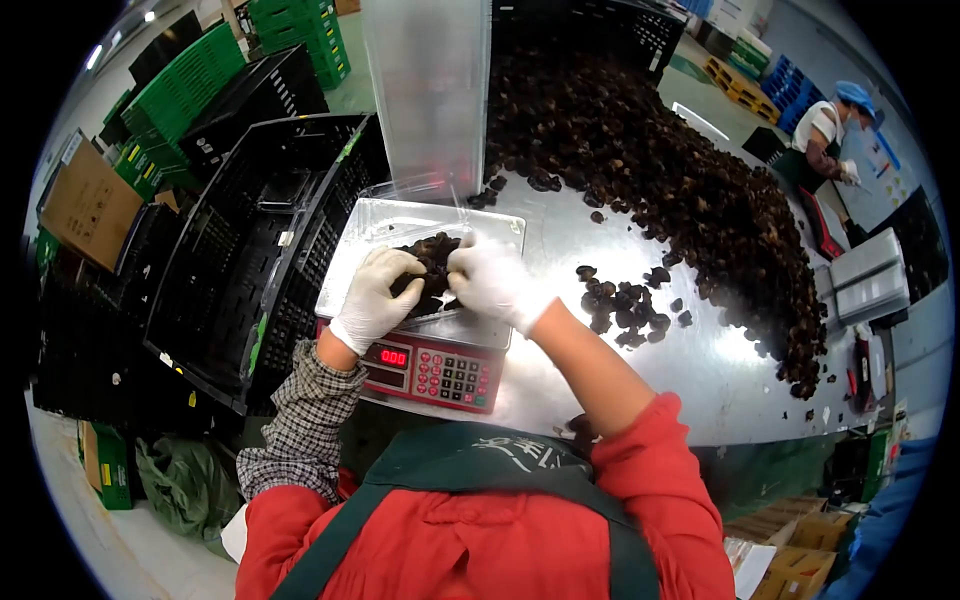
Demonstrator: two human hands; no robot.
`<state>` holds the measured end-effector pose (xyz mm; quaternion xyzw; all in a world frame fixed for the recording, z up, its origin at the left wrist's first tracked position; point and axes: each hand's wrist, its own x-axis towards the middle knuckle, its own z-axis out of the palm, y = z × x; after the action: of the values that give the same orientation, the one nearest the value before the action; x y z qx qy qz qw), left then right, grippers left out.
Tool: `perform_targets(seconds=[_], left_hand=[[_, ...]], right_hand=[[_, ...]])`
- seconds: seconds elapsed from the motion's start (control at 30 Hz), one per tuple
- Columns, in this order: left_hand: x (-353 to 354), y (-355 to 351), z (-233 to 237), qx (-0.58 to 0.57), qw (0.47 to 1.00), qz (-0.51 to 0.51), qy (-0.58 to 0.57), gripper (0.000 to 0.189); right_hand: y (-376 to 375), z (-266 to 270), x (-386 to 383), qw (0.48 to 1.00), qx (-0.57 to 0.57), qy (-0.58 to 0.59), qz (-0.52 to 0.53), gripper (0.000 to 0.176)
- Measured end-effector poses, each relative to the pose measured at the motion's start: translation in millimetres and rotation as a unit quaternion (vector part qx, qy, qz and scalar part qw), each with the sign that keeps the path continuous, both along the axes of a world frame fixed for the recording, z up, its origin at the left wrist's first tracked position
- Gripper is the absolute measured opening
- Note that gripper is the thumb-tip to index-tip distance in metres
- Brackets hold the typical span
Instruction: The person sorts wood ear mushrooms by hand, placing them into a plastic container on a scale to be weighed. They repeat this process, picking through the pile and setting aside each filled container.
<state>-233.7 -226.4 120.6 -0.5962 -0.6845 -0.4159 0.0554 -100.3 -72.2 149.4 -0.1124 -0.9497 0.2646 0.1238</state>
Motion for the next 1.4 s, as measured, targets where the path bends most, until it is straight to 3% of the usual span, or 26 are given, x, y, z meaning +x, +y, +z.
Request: perform_targets(seconds=[0.03,0.07,0.13,0.17,0.23,0.27,0.3,0.33,0.37,0.4,0.47,0.57,0.63,0.67,0.7,0.77,0.8,0.83,0.87,0.97,1.1,1.2,1.23,1.27,1.33,1.4], left_hand=[[3,3,3,-0.020,0.999,-0.007,0.027,0.015],[5,9,-3,-0.054,0.997,-0.012,0.049,0.019],[12,13,-3,-0.136,0.983,-0.017,0.119,0.022],[13,14,-2,-0.144,0.983,-0.017,0.109,0.022],[5,10,19,-0.089,0.996,-0.013,0.007,0.018],[-2,5,25,-0.063,0.997,-0.010,-0.047,0.016],[-15,0,27,-0.019,0.999,0.025,-0.039,0.014],[-29,-6,29,0.025,0.997,0.060,-0.032,0.013],[-42,-13,29,0.020,0.995,0.089,-0.040,0.011],[-54,-18,30,0.015,0.992,0.117,-0.048,0.009],[-62,-17,42,-0.065,0.983,0.159,-0.060,0.011],[-66,10,52,-0.051,0.995,0.076,0.041,0.015],[-62,31,65,-0.072,0.991,0.049,0.103,0.018],[-60,39,73,-0.091,0.988,0.049,0.111,0.019],[-55,45,83,-0.131,0.986,0.055,0.084,0.020],[-52,55,85,-0.171,0.982,0.058,0.050,0.022],[-49,60,80,-0.194,0.978,0.056,0.055,0.024],[-43,65,75,-0.237,0.968,0.050,0.071,0.026],[-37,69,69,-0.280,0.955,0.045,0.086,0.028],[-17,72,55,-0.323,0.940,0.066,0.091,0.029],[-27,82,13,-0.283,0.952,0.100,0.059,0.019],[-34,76,13,-0.171,0.981,0.090,-0.006,0.016],[-26,69,34,-0.173,0.980,0.088,-0.052,0.012],[-21,60,46,-0.142,0.977,0.064,-0.145,0.011],[-23,54,44,-0.062,0.940,-0.014,-0.335,0.010],[-15,43,53,-0.064,0.918,-0.030,-0.389,0.009]], right_hand=[[5,3,15,0.994,-0.032,0.105,0.004,0.011],[12,4,31,0.991,-0.051,0.121,-0.027,0.011],[29,19,71,0.990,-0.083,0.113,-0.004,0.013],[23,39,100,0.974,-0.209,0.038,-0.083,0.013],[46,27,168,0.976,-0.189,0.047,-0.097,0.014],[53,24,211,0.969,-0.175,-0.015,-0.173,0.014],[48,26,255,0.924,-0.262,-0.037,-0.276,0.016],[60,8,309,0.900,-0.271,-0.083,-0.332,0.024],[73,-18,372,0.883,-0.230,-0.152,-0.379,0.029],[79,-44,430,0.889,-0.012,-0.258,-0.377,0.029],[57,-36,470,0.778,0.111,-0.465,-0.407,0.021],[47,-59,444,0.892,0.079,-0.179,-0.408,0.013],[36,-80,398,0.932,0.100,-0.131,-0.322,0.011],[18,-76,367,0.946,0.019,-0.111,-0.303,0.018],[8,-87,346,0.958,0.016,-0.114,-0.261,0.027],[-25,-70,293,0.944,-0.090,-0.185,-0.259,0.044],[-30,-91,288,0.963,-0.029,-0.165,-0.210,0.051],[-40,-76,268,0.964,-0.087,-0.181,-0.173,0.054],[-42,-91,263,0.979,-0.033,-0.138,-0.145,0.046],[-36,-114,250,0.983,-0.040,-0.132,-0.118,0.023],[-15,-116,232,0.986,-0.055,-0.052,-0.148,0.019],[6,-108,209,0.982,-0.058,0.020,-0.179,0.022],[14,-111,203,0.978,-0.074,0.015,-0.192,0.028],[17,-112,199,0.980,-0.013,0.031,-0.198,0.038],[20,-106,192,0.975,0.015,-0.004,-0.220,0.047],[23,-101,184,0.976,0.006,0.034,-0.213,0.049]])
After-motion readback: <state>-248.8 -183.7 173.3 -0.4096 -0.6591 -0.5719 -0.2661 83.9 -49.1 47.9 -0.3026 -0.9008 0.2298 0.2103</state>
